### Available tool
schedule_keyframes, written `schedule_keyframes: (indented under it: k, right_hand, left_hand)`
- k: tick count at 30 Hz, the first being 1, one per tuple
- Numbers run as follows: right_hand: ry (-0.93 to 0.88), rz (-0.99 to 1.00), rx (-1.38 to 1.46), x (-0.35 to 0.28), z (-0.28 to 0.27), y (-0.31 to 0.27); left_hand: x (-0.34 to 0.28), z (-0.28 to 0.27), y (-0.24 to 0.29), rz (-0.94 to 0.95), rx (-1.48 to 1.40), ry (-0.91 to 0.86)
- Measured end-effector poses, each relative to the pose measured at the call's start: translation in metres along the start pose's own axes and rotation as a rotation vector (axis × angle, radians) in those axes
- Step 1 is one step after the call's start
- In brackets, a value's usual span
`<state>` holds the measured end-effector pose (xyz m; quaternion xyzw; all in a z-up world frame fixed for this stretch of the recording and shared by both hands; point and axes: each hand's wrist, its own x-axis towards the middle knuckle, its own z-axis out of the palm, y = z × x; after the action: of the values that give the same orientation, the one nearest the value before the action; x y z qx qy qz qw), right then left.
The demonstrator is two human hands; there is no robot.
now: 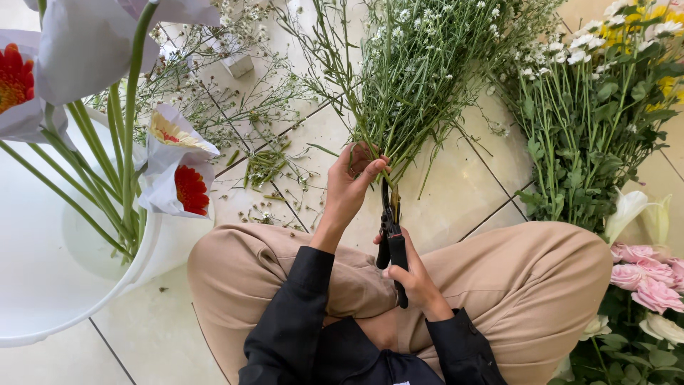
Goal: The person trims flower stems using shears and places the flowers into a bucket of water.
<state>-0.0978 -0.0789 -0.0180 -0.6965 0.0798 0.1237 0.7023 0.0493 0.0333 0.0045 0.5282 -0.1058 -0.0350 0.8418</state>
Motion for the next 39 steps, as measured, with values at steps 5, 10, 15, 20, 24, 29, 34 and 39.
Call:
schedule_keyframes:
  k: [5, 10, 15, 20, 24, 29, 34, 39]
  right_hand:
    - [0.017, -0.007, 0.038, 0.002, 0.002, -0.004]
    - [0.000, -0.025, 0.062, 0.000, 0.005, -0.011]
    - [0.001, -0.049, 0.042, -0.001, 0.006, -0.012]
    - [0.019, -0.080, 0.056, 0.003, 0.011, -0.029]
    - [0.056, -0.089, 0.075, 0.004, 0.009, -0.028]
    - [0.063, -0.100, 0.088, 0.004, 0.006, -0.023]
    - [0.060, -0.102, 0.023, 0.006, 0.004, -0.022]
    - [0.151, -0.040, -0.187, 0.005, 0.001, -0.008]
  left_hand:
    - [-0.001, -0.003, 0.004, 0.009, 0.113, 0.010]
    - [-0.002, -0.004, 0.003, 0.002, 0.180, 0.028]
    - [-0.001, -0.004, 0.004, 0.017, 0.222, 0.055]
    - [-0.001, -0.003, 0.006, 0.019, 0.255, 0.038]
    - [-0.004, 0.003, 0.006, 0.027, 0.279, 0.043]
    - [-0.003, 0.007, 0.014, 0.015, 0.246, 0.033]
    - [-0.002, 0.006, 0.012, 0.018, 0.254, 0.033]
    - [-0.003, 0.006, 0.009, 0.035, 0.335, 0.029]
